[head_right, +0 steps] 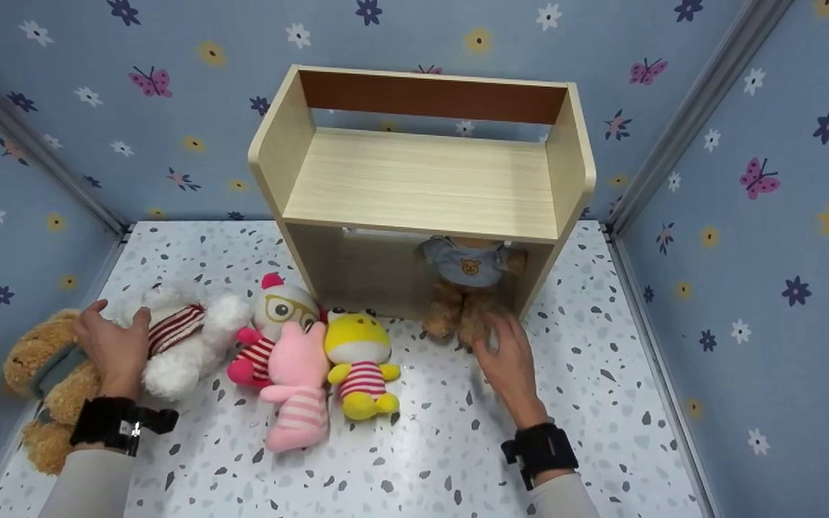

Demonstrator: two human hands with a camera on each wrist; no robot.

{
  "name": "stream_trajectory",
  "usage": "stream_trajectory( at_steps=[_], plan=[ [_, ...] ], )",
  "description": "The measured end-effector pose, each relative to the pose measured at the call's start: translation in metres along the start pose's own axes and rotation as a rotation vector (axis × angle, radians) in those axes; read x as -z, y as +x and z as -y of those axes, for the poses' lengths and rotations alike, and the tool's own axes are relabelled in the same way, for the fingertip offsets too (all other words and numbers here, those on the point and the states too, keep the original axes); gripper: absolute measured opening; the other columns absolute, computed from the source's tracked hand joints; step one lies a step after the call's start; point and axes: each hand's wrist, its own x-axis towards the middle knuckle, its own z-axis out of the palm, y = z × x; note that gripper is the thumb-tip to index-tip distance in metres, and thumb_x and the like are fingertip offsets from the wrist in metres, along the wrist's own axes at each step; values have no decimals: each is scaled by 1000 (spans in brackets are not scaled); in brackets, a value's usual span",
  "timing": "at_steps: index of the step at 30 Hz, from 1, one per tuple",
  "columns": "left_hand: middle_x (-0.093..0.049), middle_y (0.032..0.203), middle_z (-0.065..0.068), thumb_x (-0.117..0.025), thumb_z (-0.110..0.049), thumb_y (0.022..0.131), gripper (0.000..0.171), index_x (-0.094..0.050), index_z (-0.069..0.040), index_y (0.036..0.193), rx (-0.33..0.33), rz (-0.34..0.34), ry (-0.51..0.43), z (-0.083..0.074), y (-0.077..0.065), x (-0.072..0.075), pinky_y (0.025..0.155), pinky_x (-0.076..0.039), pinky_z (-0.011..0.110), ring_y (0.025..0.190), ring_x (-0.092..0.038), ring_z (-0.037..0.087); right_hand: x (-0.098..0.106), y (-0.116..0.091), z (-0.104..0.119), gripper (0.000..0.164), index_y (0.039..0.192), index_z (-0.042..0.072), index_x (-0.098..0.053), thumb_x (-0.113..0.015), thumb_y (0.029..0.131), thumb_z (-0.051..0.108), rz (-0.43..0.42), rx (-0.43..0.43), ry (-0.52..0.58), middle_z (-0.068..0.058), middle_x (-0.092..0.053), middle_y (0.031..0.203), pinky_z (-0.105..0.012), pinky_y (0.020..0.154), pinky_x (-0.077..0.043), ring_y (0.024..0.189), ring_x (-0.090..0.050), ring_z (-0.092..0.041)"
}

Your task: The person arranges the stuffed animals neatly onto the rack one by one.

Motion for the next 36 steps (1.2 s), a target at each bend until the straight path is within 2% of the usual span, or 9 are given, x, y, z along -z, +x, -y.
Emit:
stream_trajectory(
  at_steps=[4, 10, 12, 14, 18, 24, 27, 32, 36],
  plan=[
    [-20, 160, 29, -64, -29, 100, 73, -29, 2, 156, 42, 14, 37, 7, 5, 1, 116, -29, 61, 148, -25, 45, -1, -1, -1, 44, 136, -4, -60, -67, 94, 3, -17, 8, 11, -23, -57, 139, -55, 102, -48, 127, -54, -37],
    [13, 168, 27, -66, -34, 99, 88, -16, 0, 163, 136, 10, -12, 19, 10, 1, 127, -9, 52, 156, 12, 38, -2, -2, -3, 43, 137, -3, -60, -64, 95, 5, -7, -11, 8, -22, -56, 140, -51, 103, -46, 128, -54, -35],
    [15, 168, 25, -66, -34, 99, 93, -8, -2, 164, 176, 18, -49, 24, 9, 1, 127, -6, 50, 157, 13, 37, -2, -2, -4, 43, 137, -3, -60, -64, 95, 4, -6, -11, 8, -22, -57, 139, -51, 103, -46, 128, -54, -35],
    [11, 169, 25, -65, -35, 100, 97, -1, -2, 165, 209, 26, -82, 28, 9, 1, 128, -7, 48, 157, 7, 36, -2, -2, -4, 43, 138, -3, -60, -64, 96, 4, -6, -8, 7, -22, -56, 140, -52, 103, -47, 128, -54, -35],
    [0, 170, 26, -61, -45, 100, 100, 1, 0, 164, 255, 72, -84, 32, 13, 1, 127, -10, 50, 157, -3, 41, -1, -3, -5, 44, 139, -3, -59, -63, 96, 6, -7, -6, 3, -24, -53, 144, -55, 104, -46, 131, -52, -36],
    [-17, 167, 30, -53, -65, 96, 106, -6, 1, 164, 316, 212, 71, 36, 21, -2, 122, -16, 62, 151, -10, 51, 0, -5, -5, 44, 139, -2, -59, -65, 98, 11, -6, -19, 0, -24, -50, 149, -55, 109, -42, 138, -47, -38],
    [-21, 163, 35, -53, -69, 95, 108, -11, 5, 163, 289, 281, 180, 37, 23, -4, 118, -17, 65, 146, -14, 54, 0, -6, -6, 43, 139, -2, -60, -65, 98, 11, -4, -18, 6, -23, -50, 149, -55, 111, -39, 139, -46, -38],
    [-16, 159, 42, -57, -75, 89, 118, -17, 10, 160, 241, 399, 360, 35, 25, -9, 114, -13, 71, 145, -10, 58, 1, -7, -8, 42, 138, -2, -60, -64, 97, 9, 6, -34, 22, -22, -50, 149, -54, 109, -41, 137, -47, -37],
    [-11, 155, 47, -57, -81, 85, 127, -14, 14, 158, 234, 459, 445, 31, 24, -11, 112, -12, 75, 144, -6, 60, 1, -8, -8, 44, 139, -3, -59, -64, 97, 8, 13, -42, 29, -23, -50, 149, -53, 105, -44, 132, -51, -37]
  ],
)
